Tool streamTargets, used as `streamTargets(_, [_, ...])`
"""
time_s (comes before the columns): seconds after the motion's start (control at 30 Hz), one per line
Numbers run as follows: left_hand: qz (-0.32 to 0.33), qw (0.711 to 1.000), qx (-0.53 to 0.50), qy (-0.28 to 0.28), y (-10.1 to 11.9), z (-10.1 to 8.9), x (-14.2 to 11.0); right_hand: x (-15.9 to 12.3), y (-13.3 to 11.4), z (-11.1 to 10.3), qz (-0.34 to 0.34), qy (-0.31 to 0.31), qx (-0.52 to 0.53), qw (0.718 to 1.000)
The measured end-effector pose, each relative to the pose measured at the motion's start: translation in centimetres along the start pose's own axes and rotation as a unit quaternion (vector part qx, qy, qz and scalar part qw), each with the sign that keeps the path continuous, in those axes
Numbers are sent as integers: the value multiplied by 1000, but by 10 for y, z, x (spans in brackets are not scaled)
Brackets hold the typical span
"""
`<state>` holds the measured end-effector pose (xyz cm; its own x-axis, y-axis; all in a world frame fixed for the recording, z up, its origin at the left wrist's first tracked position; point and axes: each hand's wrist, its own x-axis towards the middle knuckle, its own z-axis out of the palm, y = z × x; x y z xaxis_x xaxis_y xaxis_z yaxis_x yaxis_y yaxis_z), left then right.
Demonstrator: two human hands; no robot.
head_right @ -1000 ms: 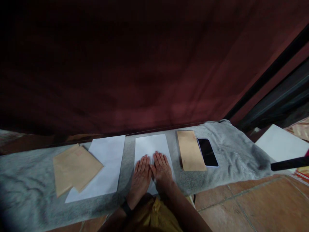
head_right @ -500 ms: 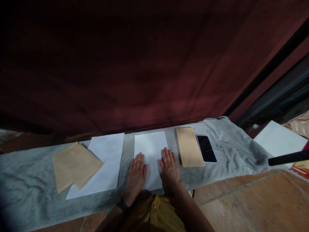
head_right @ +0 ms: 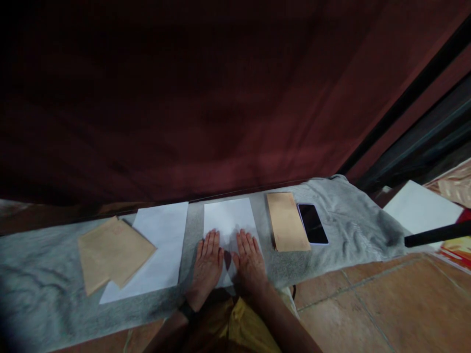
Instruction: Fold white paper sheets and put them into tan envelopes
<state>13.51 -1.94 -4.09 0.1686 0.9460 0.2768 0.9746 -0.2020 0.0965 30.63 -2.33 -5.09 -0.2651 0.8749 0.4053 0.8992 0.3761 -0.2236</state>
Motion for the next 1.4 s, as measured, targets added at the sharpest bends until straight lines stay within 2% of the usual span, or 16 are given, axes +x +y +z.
streamTargets(0.17, [66, 998, -8, -1, 2, -2, -21, -10, -19, -11, -49, -41, 41, 997])
streamTargets(0.37, [106, 994, 14, -14, -6, 2, -40, -19, -20, -12, -53, -50, 49, 996])
streamTargets(0.87, [56, 998, 14, -20, -13, -7, -41, -22, -3, -18, -23, -54, -7, 998])
streamTargets(1.4, [21, 1000, -6, 5, -27, -9, -46, -32, 19, -19, 22, -40, -18, 999])
